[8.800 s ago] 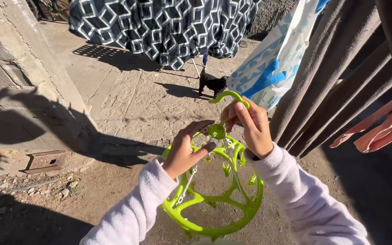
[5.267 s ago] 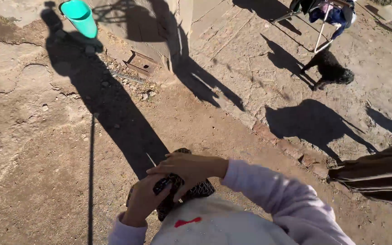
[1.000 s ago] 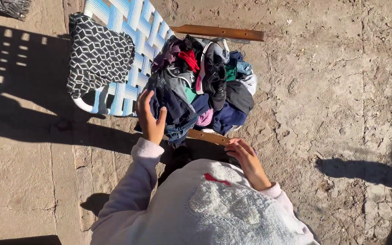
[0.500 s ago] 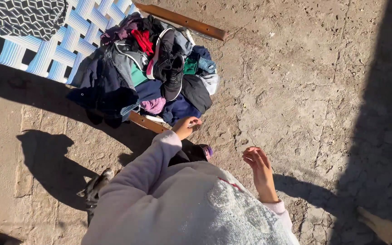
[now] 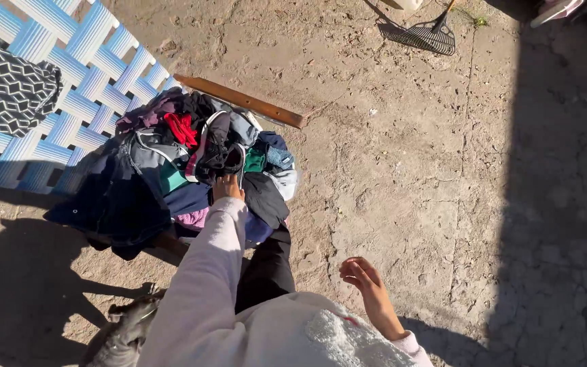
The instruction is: Hanging various items of laundry like socks and underwear on a circular drying rack and placing shoes to dry.
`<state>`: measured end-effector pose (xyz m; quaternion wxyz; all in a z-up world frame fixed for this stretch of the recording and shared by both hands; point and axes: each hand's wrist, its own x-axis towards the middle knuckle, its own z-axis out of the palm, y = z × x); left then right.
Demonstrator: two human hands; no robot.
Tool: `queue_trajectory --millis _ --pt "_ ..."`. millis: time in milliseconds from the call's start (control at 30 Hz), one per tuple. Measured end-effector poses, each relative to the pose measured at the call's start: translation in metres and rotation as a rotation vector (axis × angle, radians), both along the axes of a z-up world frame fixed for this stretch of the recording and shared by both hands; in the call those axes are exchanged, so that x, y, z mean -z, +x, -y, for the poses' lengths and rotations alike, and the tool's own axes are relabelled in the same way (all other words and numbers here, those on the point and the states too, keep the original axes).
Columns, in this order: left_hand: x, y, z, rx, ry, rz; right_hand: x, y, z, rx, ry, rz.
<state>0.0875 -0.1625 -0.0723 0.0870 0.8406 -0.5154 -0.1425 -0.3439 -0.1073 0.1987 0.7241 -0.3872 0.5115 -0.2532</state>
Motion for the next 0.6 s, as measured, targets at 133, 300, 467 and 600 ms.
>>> queue_trajectory --millis 133,300,467,600 --pt "0.030 0.013 0.057 0.080 -0.044 0.140 0.029 0.002 0.043 0.003 0.053 -0.082" --pt "0.083 0.020 0.057 -0.015 0.227 0.263 0.018 0.022 0.093 -0.111 0.137 -0.062" --pt "0.078 0.022 0.058 0.107 0.381 0.244 0.003 0.053 0.135 -0.178 0.156 -0.081" --pt "0.055 0.020 0.058 0.195 0.244 0.158 -0.003 0.064 0.161 -0.220 0.172 -0.102"
